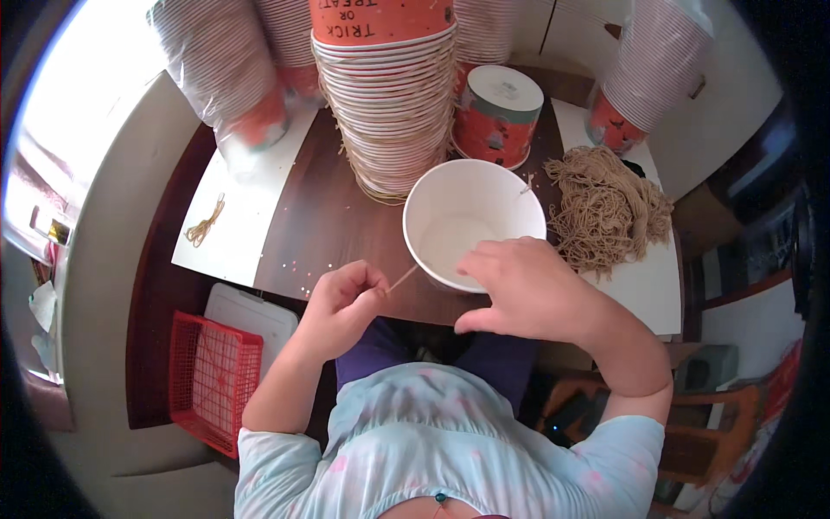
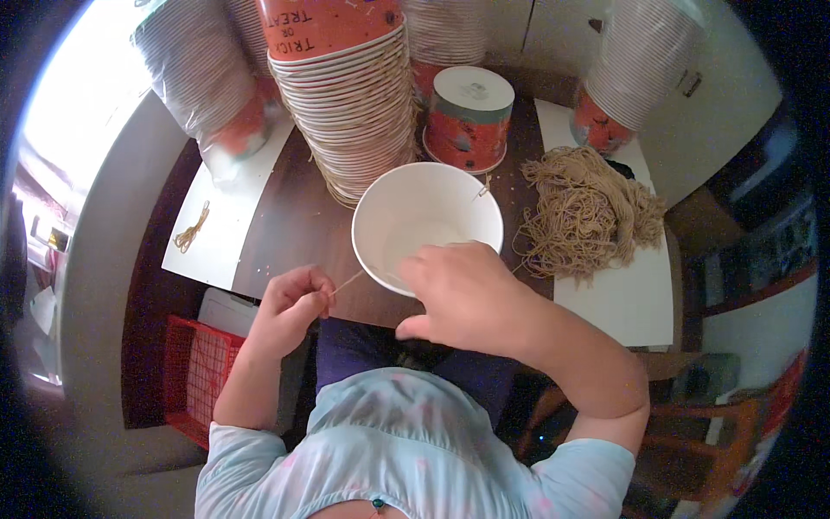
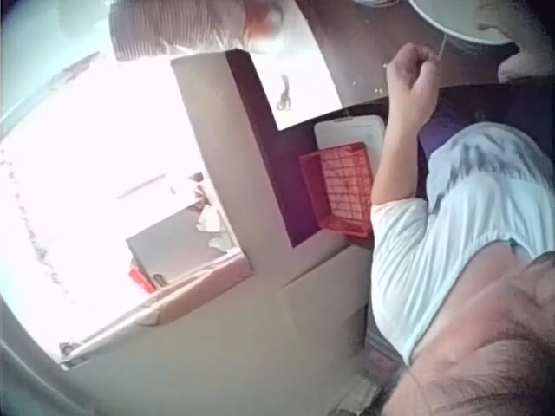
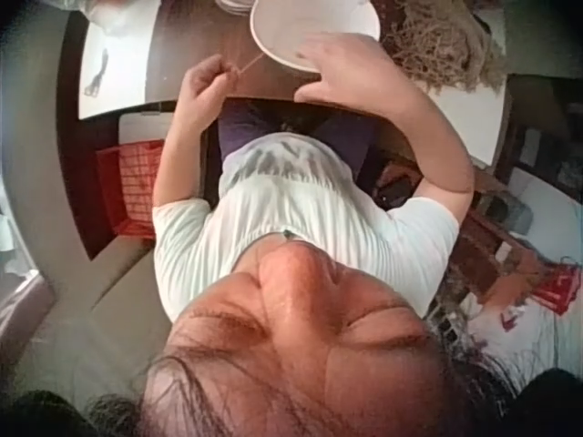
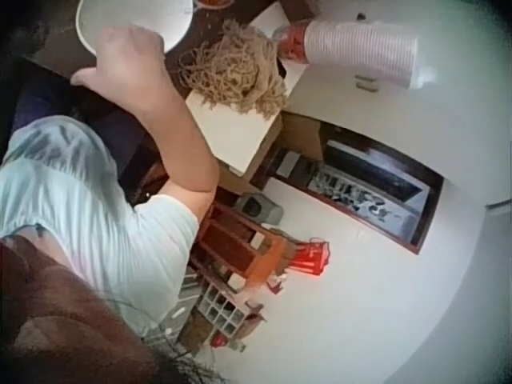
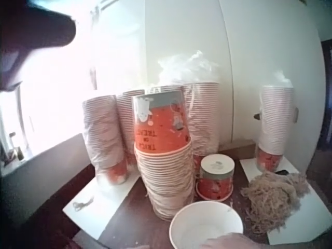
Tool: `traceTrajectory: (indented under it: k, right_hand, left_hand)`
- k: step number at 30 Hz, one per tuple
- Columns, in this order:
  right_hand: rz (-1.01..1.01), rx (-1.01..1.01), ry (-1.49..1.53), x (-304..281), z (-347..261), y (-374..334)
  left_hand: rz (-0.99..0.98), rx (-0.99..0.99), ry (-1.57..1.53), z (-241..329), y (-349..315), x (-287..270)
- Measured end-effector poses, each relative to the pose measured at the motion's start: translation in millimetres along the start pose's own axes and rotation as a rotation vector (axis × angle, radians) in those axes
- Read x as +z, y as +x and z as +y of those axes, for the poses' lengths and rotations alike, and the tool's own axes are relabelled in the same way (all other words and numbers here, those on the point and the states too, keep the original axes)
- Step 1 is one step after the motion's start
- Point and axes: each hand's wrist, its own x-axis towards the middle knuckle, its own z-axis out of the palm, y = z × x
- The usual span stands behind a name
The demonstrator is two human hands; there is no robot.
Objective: Tying strings to paper buckets and packing them into plastic bags.
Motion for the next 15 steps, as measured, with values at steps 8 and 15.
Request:
traceTrajectory:
  k: [8,15]
  right_hand:
    - [0.040,-0.263,0.101,-8.3,-2.9,5.8]
    - [0.179,-0.374,0.236,4.8,-10.5,42.5]
  left_hand:
    - [-0.233,-0.077,-0.731,4.0,17.8,13.0]
    - [-0.243,-0.039,-0.691,-10.5,8.1,19.2]
